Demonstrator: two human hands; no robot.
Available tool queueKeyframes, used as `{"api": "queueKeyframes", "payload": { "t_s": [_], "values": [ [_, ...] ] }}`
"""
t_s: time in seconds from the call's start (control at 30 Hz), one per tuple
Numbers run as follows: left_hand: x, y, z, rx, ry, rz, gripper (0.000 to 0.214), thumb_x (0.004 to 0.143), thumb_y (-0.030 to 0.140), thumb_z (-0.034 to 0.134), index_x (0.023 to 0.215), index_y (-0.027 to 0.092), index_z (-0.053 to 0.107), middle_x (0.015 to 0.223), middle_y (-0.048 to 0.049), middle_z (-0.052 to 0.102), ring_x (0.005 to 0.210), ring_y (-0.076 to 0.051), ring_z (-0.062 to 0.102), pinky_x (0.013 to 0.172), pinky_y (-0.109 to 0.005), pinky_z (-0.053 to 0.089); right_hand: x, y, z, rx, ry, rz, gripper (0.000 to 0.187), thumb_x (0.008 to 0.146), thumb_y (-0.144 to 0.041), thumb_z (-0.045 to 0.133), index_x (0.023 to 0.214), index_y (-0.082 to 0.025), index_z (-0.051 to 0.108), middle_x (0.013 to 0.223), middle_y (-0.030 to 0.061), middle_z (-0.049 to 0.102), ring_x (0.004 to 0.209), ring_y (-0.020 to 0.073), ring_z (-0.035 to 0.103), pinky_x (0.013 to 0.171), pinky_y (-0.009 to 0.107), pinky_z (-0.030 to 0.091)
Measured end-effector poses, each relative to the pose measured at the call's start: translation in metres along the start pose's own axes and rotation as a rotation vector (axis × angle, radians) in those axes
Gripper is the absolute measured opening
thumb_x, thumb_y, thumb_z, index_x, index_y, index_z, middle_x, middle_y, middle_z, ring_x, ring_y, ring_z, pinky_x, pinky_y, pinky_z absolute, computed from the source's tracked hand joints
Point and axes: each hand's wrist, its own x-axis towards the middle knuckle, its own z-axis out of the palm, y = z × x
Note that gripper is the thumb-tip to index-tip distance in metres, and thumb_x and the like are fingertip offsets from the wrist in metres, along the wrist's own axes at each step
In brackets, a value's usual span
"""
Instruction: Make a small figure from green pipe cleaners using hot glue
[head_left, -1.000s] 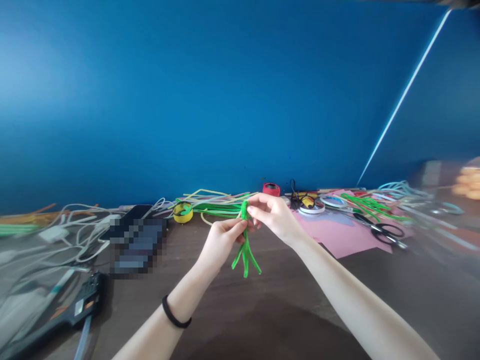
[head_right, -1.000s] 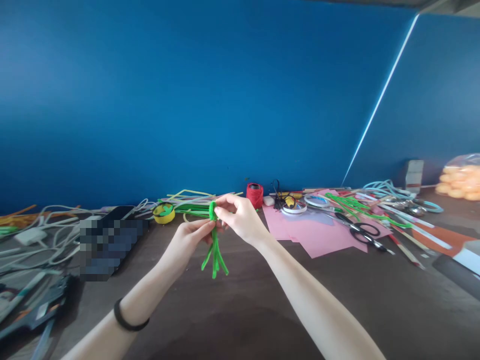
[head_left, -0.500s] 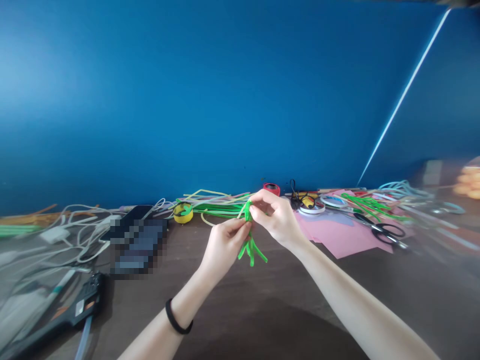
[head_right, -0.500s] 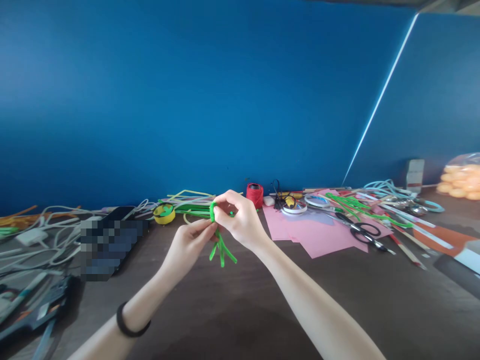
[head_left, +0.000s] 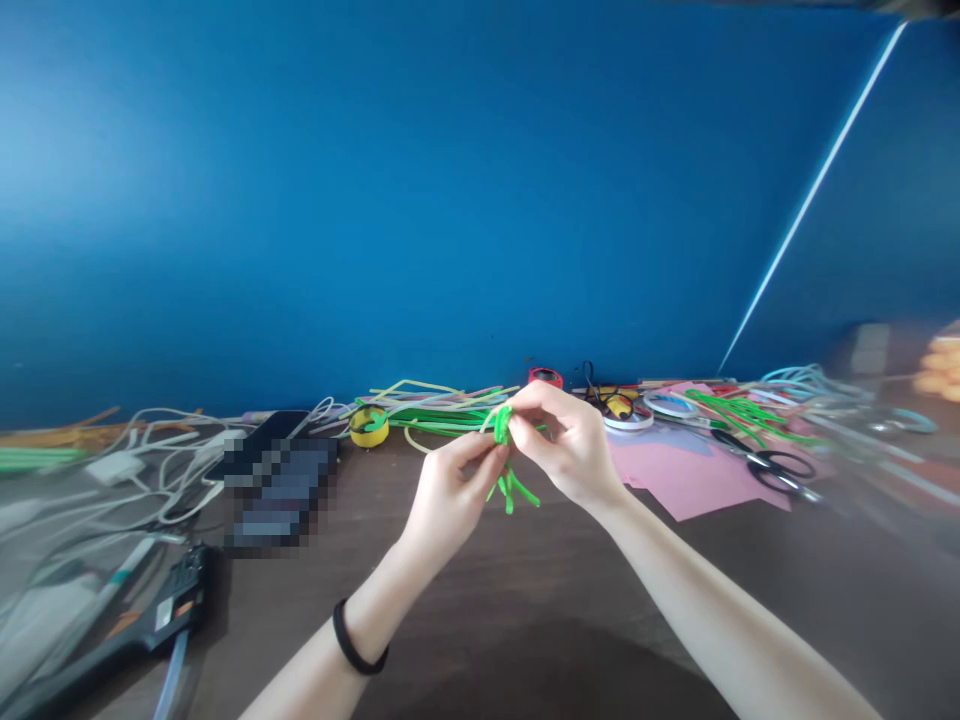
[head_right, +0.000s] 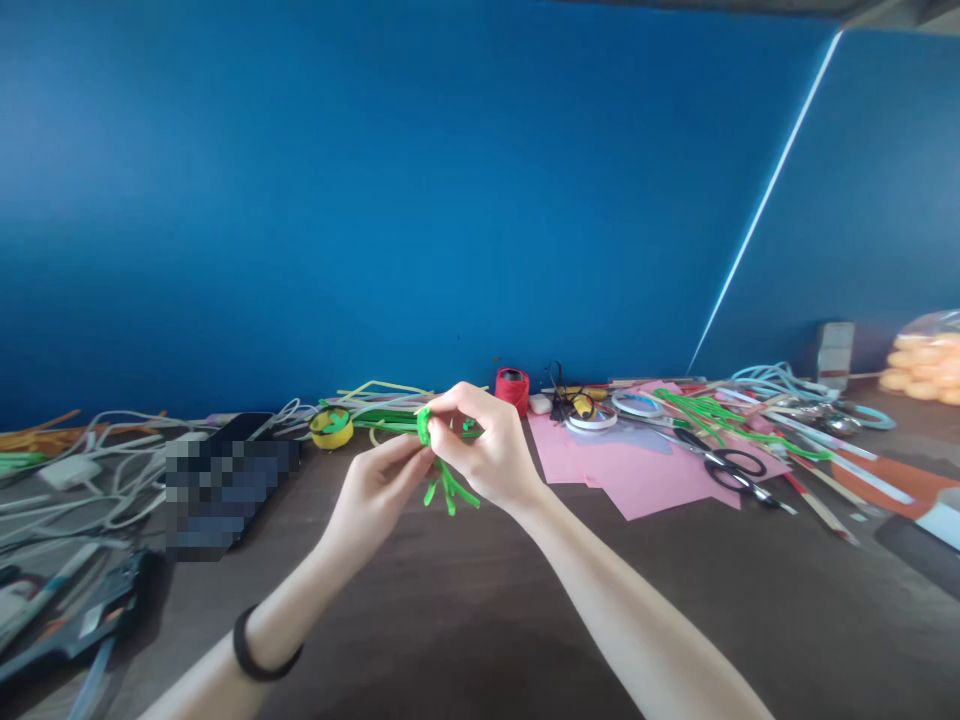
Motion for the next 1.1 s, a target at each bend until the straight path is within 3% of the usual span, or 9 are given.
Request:
{"api": "queueKeyframes", "payload": {
  "t_s": [0.2,0.4,0.63,0.87,1.1],
  "values": [
    [0.002,0.015,-0.009,-0.025,0.093,-0.017,0.027,0.080,0.040,0.053,0.076,0.015,0.062,0.057,0.0020,0.052,0.051,-0.009,0.043,0.048,-0.020,0.034,0.002,-0.006,-0.003,0.038,-0.077,0.015,0.006,0.079,-0.017,0.059,0.084,-0.020,0.062,0.082,0.0010,0.064,0.075,0.0126,0.058,0.068,0.026,0.046],
    [0.004,0.025,-0.020,0.013,0.186,0.051,0.020,0.077,0.036,0.058,0.070,0.017,0.057,0.058,0.0027,0.052,0.051,-0.009,0.043,0.048,-0.020,0.035,0.005,-0.008,-0.006,0.004,-0.123,0.027,0.008,0.080,-0.015,0.057,0.083,-0.019,0.062,0.082,0.0012,0.064,0.076,0.0130,0.059,0.066,0.025,0.046],
    [0.006,0.025,-0.025,0.001,0.091,0.065,0.025,0.083,0.037,0.049,0.068,0.017,0.050,0.062,0.0014,0.049,0.058,-0.011,0.043,0.053,-0.022,0.035,0.007,-0.016,-0.011,-0.040,-0.159,0.066,0.010,0.076,-0.012,0.056,0.079,-0.019,0.062,0.076,0.0003,0.064,0.070,0.0125,0.058,0.063,0.025,0.046],
    [0.006,0.016,-0.019,-0.133,-0.070,0.055,0.027,0.084,0.041,0.046,0.071,0.018,0.047,0.067,0.0011,0.045,0.065,-0.012,0.042,0.057,-0.023,0.034,0.004,-0.015,-0.006,-0.046,-0.098,0.126,0.006,0.074,-0.013,0.057,0.076,-0.018,0.061,0.068,-0.0009,0.063,0.061,0.0107,0.058,0.056,0.022,0.045],
    [0.008,0.015,-0.015,-0.213,-0.055,0.103,0.019,0.082,0.031,0.053,0.071,0.018,0.046,0.076,-0.0002,0.050,0.074,-0.012,0.047,0.067,-0.024,0.038,0.003,-0.012,-0.002,0.055,-0.074,0.216,0.002,0.075,-0.018,0.059,0.073,-0.017,0.058,0.070,0.0001,0.063,0.063,0.0113,0.058,0.055,0.022,0.046]
  ]
}}
